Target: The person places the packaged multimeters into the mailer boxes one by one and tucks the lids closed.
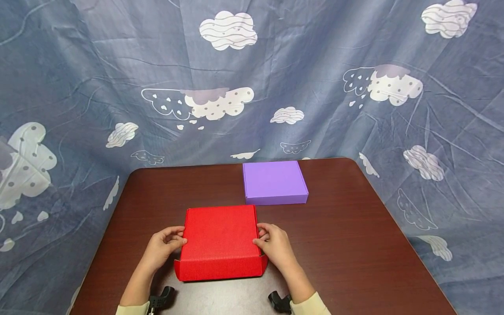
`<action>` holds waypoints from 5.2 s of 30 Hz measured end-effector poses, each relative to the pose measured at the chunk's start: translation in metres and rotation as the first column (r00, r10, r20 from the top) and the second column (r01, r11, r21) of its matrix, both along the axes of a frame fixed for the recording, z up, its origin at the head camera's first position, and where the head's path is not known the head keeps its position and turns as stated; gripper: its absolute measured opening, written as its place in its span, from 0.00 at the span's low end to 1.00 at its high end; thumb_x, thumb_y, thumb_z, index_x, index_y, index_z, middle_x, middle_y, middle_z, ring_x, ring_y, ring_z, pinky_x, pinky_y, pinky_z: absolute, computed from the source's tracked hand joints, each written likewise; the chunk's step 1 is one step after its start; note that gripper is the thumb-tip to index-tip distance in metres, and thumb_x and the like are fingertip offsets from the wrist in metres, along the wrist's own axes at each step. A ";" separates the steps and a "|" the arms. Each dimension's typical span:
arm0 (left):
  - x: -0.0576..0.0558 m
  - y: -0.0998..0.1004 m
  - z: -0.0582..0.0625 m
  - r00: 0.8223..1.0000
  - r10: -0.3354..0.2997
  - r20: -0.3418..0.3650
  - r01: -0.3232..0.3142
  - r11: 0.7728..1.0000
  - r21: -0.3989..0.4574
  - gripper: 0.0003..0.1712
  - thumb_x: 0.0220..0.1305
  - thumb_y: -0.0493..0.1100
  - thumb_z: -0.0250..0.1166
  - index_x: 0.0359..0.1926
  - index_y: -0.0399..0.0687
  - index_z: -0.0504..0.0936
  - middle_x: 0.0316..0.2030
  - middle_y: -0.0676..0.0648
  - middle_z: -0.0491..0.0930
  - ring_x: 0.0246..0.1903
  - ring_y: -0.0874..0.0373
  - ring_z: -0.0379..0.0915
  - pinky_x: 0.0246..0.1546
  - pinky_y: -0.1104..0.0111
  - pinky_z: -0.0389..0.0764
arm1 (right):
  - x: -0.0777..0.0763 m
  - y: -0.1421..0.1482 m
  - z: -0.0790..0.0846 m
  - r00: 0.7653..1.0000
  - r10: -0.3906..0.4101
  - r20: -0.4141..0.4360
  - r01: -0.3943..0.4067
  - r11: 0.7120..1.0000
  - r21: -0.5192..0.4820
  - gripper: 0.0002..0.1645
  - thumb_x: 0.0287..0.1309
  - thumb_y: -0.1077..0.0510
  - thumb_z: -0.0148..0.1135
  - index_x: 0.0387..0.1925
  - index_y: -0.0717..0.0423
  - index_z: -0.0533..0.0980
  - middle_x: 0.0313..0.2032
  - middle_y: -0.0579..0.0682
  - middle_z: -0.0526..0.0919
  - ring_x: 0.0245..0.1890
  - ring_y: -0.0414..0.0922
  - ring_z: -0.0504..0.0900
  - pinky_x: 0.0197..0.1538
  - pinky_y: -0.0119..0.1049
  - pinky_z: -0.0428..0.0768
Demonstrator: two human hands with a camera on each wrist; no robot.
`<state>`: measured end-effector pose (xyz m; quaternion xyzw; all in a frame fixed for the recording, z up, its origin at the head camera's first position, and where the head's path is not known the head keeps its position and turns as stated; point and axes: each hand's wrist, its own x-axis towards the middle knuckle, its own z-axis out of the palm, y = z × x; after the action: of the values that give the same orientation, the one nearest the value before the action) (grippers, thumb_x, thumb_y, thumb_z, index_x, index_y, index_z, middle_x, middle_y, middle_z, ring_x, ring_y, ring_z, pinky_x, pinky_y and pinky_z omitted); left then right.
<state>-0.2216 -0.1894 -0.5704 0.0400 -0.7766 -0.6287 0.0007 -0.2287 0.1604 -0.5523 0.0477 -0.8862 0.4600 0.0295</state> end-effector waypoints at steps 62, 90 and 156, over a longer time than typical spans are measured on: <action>0.041 -0.008 0.033 0.946 -0.231 0.227 0.272 0.948 -0.164 0.14 0.55 0.38 0.79 0.29 0.36 0.80 0.19 0.50 0.76 0.21 0.59 0.71 0.23 0.69 0.75 | 0.045 0.014 0.014 0.955 0.091 0.283 -0.087 0.996 -0.028 0.15 0.56 0.58 0.76 0.37 0.64 0.80 0.29 0.47 0.86 0.29 0.41 0.82 0.31 0.35 0.76; 0.028 -0.004 0.033 0.897 -0.431 0.100 0.428 0.788 -0.442 0.41 0.49 0.34 0.81 0.63 0.46 0.72 0.35 0.49 0.74 0.28 0.57 0.74 0.28 0.66 0.78 | 0.030 0.010 0.020 0.940 0.342 0.020 -0.316 0.846 0.430 0.45 0.40 0.63 0.84 0.63 0.60 0.75 0.52 0.57 0.82 0.50 0.54 0.83 0.54 0.51 0.80; -0.045 -0.023 0.046 0.976 -0.209 0.066 0.175 0.562 -0.809 0.30 0.47 0.36 0.82 0.52 0.42 0.80 0.39 0.43 0.83 0.35 0.49 0.77 0.37 0.56 0.81 | -0.070 -0.060 0.011 0.943 0.310 -0.124 -0.162 0.750 0.641 0.27 0.52 0.53 0.80 0.55 0.51 0.82 0.41 0.54 0.82 0.38 0.52 0.85 0.40 0.48 0.83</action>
<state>-0.2666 -0.2122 -0.5246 -0.0611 -0.9767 -0.2027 -0.0349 -0.2985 0.1001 -0.5409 0.2181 -0.9653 0.1336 0.0523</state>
